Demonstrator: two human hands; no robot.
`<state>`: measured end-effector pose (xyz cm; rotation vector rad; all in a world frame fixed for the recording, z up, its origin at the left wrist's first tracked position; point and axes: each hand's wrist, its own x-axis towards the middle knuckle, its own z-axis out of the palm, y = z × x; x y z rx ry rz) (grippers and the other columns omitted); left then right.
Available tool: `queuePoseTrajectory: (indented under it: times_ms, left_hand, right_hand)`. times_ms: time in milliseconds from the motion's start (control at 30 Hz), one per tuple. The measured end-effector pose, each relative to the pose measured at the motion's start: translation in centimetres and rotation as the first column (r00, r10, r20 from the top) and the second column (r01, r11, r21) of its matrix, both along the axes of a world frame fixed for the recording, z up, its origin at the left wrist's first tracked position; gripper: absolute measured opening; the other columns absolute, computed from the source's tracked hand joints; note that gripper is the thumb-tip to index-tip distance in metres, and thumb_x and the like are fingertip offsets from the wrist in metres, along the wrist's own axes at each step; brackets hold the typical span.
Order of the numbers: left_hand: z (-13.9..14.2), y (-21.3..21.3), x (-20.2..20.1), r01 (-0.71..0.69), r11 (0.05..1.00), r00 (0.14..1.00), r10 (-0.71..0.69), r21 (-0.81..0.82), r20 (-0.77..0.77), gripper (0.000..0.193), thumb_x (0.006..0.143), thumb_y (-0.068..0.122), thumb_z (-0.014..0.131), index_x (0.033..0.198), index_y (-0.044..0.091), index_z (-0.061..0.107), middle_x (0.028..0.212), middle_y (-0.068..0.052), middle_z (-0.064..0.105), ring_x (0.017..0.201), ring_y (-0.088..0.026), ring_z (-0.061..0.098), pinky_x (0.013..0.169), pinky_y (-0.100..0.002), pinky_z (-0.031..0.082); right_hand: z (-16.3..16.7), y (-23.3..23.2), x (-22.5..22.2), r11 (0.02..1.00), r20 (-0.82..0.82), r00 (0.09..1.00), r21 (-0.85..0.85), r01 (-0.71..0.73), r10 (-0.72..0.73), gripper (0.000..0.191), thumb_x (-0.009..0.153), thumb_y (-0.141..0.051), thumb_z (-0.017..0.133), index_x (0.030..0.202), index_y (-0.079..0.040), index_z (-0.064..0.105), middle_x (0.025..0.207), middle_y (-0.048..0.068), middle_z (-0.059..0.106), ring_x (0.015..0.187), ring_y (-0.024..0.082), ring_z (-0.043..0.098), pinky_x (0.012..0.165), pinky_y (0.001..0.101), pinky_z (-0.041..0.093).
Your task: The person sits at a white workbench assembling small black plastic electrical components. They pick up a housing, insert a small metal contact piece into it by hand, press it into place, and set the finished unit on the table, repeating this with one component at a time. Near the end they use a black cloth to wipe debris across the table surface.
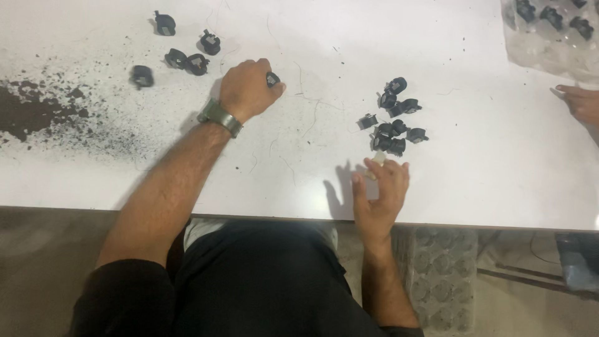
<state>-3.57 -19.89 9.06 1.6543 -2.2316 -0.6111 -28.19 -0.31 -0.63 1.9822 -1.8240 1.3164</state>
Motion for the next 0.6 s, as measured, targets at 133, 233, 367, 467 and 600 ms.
queuePoseTrajectory:
  times_ms: [133,233,367,467,600]
  left_hand:
    - [-1.4,3.8,0.1,0.29,0.938,0.954,-0.268,-0.191,0.133,0.03,0.09,0.012,0.067,0.12,0.009,0.071,0.1,-0.013,0.057,0.088,-0.025,0.056,0.069,-0.037,0.052]
    - [-2.6,8.9,1.5,0.433,0.893,0.901,-0.424,-0.126,0.091,0.034,0.095,-0.001,0.056,0.123,0.011,0.071,0.096,-0.009,0.054,0.084,-0.021,0.053,0.072,-0.035,0.05]
    - [-4.0,14.3,3.2,0.548,0.798,0.835,-0.542,-0.251,0.1,0.047,0.081,-0.002,0.062,0.127,0.005,0.065,0.103,-0.01,0.054,0.087,-0.023,0.057,0.077,-0.036,0.051]
    - [-5.0,15.9,3.8,0.535,0.779,0.827,-0.562,-0.326,0.012,0.045,0.081,0.005,0.068,0.126,0.003,0.061,0.103,-0.01,0.055,0.089,-0.025,0.059,0.08,-0.041,0.051]
    - [-6.1,16.2,4.2,0.397,0.851,0.871,-0.467,-0.344,-0.15,0.048,0.087,0.004,0.068,0.134,0.005,0.06,0.115,-0.009,0.059,0.103,-0.027,0.06,0.092,-0.044,0.048]
  right_hand:
    - [0.3,0.7,1.5,0.989,0.083,0.989,0.065,-0.131,0.126,0.024,0.101,-0.021,0.072,0.123,-0.011,0.07,0.109,0.008,0.061,0.122,0.03,0.059,0.13,0.0603,0.031]
    - [0.8,0.9,2.9,0.957,0.063,0.969,0.155,-0.247,0.24,0.029,0.096,-0.021,0.074,0.123,-0.01,0.071,0.109,0.006,0.06,0.122,0.029,0.059,0.129,0.063,0.028]
    - [1.5,0.7,5.3,0.869,0.024,0.912,0.294,-0.397,0.409,0.046,0.082,-0.024,0.081,0.122,-0.005,0.068,0.116,0.013,0.058,0.122,0.034,0.054,0.12,0.0665,0.021]
    - [2.0,0.8,6.8,0.824,0.018,0.89,0.37,-0.429,0.456,0.048,0.08,-0.022,0.083,0.122,-0.005,0.067,0.118,0.012,0.058,0.124,0.034,0.052,0.121,0.0661,0.021]
    - [2.3,0.9,7.1,0.85,0.008,0.921,0.382,-0.364,0.39,0.043,0.082,-0.019,0.085,0.121,-0.009,0.068,0.12,0.009,0.059,0.121,0.03,0.054,0.124,0.0655,0.022]
